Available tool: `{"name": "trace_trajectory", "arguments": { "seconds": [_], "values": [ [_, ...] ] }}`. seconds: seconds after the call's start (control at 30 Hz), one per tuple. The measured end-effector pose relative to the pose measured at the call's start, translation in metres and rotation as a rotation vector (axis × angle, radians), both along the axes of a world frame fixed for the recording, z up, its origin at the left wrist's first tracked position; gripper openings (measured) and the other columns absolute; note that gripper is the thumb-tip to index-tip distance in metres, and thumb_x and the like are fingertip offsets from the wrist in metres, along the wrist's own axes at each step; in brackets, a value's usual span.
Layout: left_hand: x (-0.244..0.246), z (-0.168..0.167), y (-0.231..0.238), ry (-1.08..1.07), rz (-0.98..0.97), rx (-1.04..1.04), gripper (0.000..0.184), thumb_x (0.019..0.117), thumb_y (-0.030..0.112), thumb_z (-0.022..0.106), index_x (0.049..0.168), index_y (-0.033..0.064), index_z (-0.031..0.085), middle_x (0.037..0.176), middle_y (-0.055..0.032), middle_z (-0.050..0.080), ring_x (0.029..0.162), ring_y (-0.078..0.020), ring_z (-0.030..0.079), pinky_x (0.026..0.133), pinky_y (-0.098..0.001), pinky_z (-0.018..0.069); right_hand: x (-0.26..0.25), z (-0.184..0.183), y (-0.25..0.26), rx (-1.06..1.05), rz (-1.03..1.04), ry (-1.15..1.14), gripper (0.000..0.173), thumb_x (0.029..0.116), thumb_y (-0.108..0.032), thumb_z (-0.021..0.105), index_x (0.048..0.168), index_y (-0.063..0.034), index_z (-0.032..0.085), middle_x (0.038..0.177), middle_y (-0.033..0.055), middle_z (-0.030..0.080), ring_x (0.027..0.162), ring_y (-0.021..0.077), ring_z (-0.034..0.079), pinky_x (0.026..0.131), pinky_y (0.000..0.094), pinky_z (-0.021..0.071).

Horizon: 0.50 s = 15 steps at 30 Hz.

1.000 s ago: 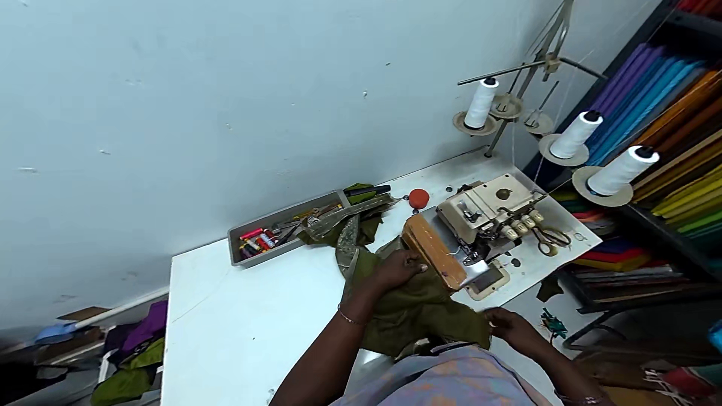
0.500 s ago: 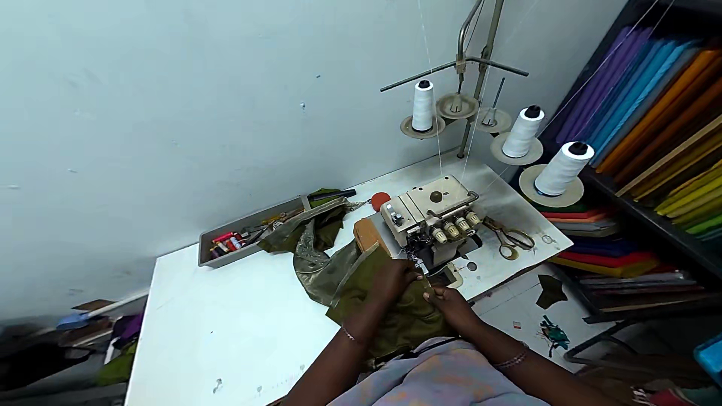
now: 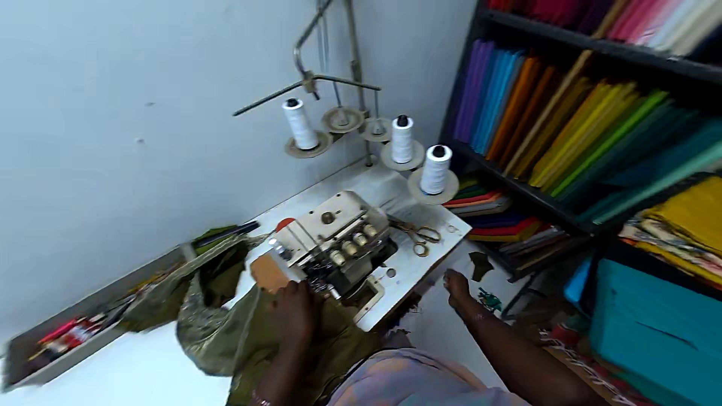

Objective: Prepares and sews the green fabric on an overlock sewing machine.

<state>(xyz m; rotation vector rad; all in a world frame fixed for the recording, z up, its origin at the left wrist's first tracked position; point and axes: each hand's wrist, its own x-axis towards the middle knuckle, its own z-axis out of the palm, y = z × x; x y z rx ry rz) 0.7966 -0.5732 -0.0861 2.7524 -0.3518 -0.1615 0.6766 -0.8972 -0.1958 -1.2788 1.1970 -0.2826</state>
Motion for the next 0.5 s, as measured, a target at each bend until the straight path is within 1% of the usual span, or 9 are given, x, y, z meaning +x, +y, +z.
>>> {"name": "trace_trajectory", "arguments": {
  "seconds": [0.1, 0.17, 0.23, 0.3, 0.37, 0.4, 0.43, 0.47, 0.5],
  "values": [
    [-0.004, 0.000, -0.002, -0.061, 0.007, -0.018, 0.032, 0.0922, 0.025, 0.078, 0.105, -0.0042, 0.073, 0.118, -0.0294, 0.065, 0.123, -0.0543, 0.053, 0.099, -0.0778, 0.0325, 0.008, -0.002, -0.058, 0.141, -0.090, -0.130, 0.062, 0.1118, -0.043, 0.035, 0.151, 0.0059, 0.038, 0.156, 0.0277, 0.037, 0.141, 0.0362, 0.040, 0.113, 0.0495, 0.0336],
    [-0.010, -0.003, -0.005, -0.128, -0.015, -0.028, 0.023, 0.0941, 0.020, 0.075, 0.101, -0.0023, 0.075, 0.117, -0.0270, 0.067, 0.122, -0.0546, 0.053, 0.098, -0.0799, 0.0306, 0.022, -0.004, -0.075, 0.220, -0.067, -0.158, 0.068, 0.1103, -0.049, 0.035, 0.154, 0.0031, 0.033, 0.159, 0.0255, 0.033, 0.145, 0.0348, 0.035, 0.116, 0.0490, 0.0304],
    [-0.017, -0.009, -0.009, -0.218, -0.061, -0.026, 0.014, 0.0957, 0.012, 0.071, 0.098, -0.0007, 0.077, 0.116, -0.0253, 0.068, 0.119, -0.0545, 0.055, 0.095, -0.0797, 0.0329, 0.035, -0.011, -0.082, 0.210, 0.006, -0.115, 0.071, 0.1089, -0.052, 0.037, 0.154, 0.0021, 0.035, 0.161, 0.0244, 0.034, 0.148, 0.0354, 0.034, 0.117, 0.0511, 0.0293],
    [-0.024, -0.011, -0.012, -0.278, -0.101, 0.008, 0.010, 0.0947, 0.004, 0.069, 0.096, 0.0010, 0.079, 0.116, -0.0249, 0.066, 0.116, -0.0525, 0.057, 0.092, -0.0761, 0.0369, 0.048, -0.019, -0.082, 0.152, 0.022, -0.042, 0.070, 0.1076, -0.052, 0.043, 0.147, 0.0057, 0.044, 0.154, 0.0261, 0.042, 0.141, 0.0359, 0.041, 0.113, 0.0519, 0.0335],
    [-0.028, -0.008, -0.012, -0.293, -0.136, 0.093, 0.013, 0.0933, -0.001, 0.066, 0.098, 0.0021, 0.079, 0.117, -0.0247, 0.066, 0.115, -0.0499, 0.058, 0.090, -0.0705, 0.0418, 0.058, -0.023, -0.078, 0.080, -0.012, 0.037, 0.066, 0.1058, -0.047, 0.052, 0.137, 0.0110, 0.051, 0.140, 0.0292, 0.050, 0.123, 0.0355, 0.049, 0.102, 0.0504, 0.0396],
    [-0.030, -0.006, -0.011, -0.275, -0.165, 0.141, 0.015, 0.0928, -0.003, 0.066, 0.101, 0.0012, 0.078, 0.118, -0.0247, 0.066, 0.115, -0.0484, 0.059, 0.090, -0.0675, 0.0440, 0.060, -0.022, -0.075, 0.059, -0.036, 0.068, 0.065, 0.1051, -0.045, 0.055, 0.136, 0.0124, 0.050, 0.136, 0.0298, 0.051, 0.115, 0.0341, 0.050, 0.095, 0.0485, 0.0406],
    [-0.031, -0.004, -0.011, -0.227, -0.191, 0.179, 0.018, 0.0933, -0.004, 0.064, 0.105, 0.0000, 0.078, 0.120, -0.0237, 0.067, 0.116, -0.0465, 0.059, 0.091, -0.0636, 0.0446, 0.062, -0.019, -0.073, 0.069, -0.061, 0.086, 0.068, 0.1044, -0.043, 0.057, 0.141, 0.0138, 0.045, 0.141, 0.0324, 0.047, 0.120, 0.0371, 0.050, 0.098, 0.0509, 0.0410],
    [-0.032, -0.002, -0.010, -0.175, -0.212, 0.202, 0.020, 0.0941, -0.004, 0.063, 0.107, -0.0012, 0.077, 0.123, -0.0228, 0.067, 0.119, -0.0451, 0.059, 0.093, -0.0606, 0.0451, 0.063, -0.018, -0.071, 0.091, -0.089, 0.080, 0.073, 0.1039, -0.043, 0.058, 0.145, 0.0137, 0.038, 0.145, 0.0332, 0.042, 0.122, 0.0379, 0.047, 0.099, 0.0514, 0.0396],
    [-0.032, -0.004, -0.008, -0.140, -0.230, 0.195, 0.020, 0.0948, -0.004, 0.061, 0.109, -0.0033, 0.076, 0.126, -0.0230, 0.066, 0.121, -0.0447, 0.059, 0.096, -0.0585, 0.0460, 0.065, -0.019, -0.069, 0.123, -0.101, 0.075, 0.076, 0.1039, -0.045, 0.057, 0.149, 0.0121, 0.033, 0.150, 0.0326, 0.038, 0.128, 0.0383, 0.045, 0.103, 0.0513, 0.0388]
  ]
}}
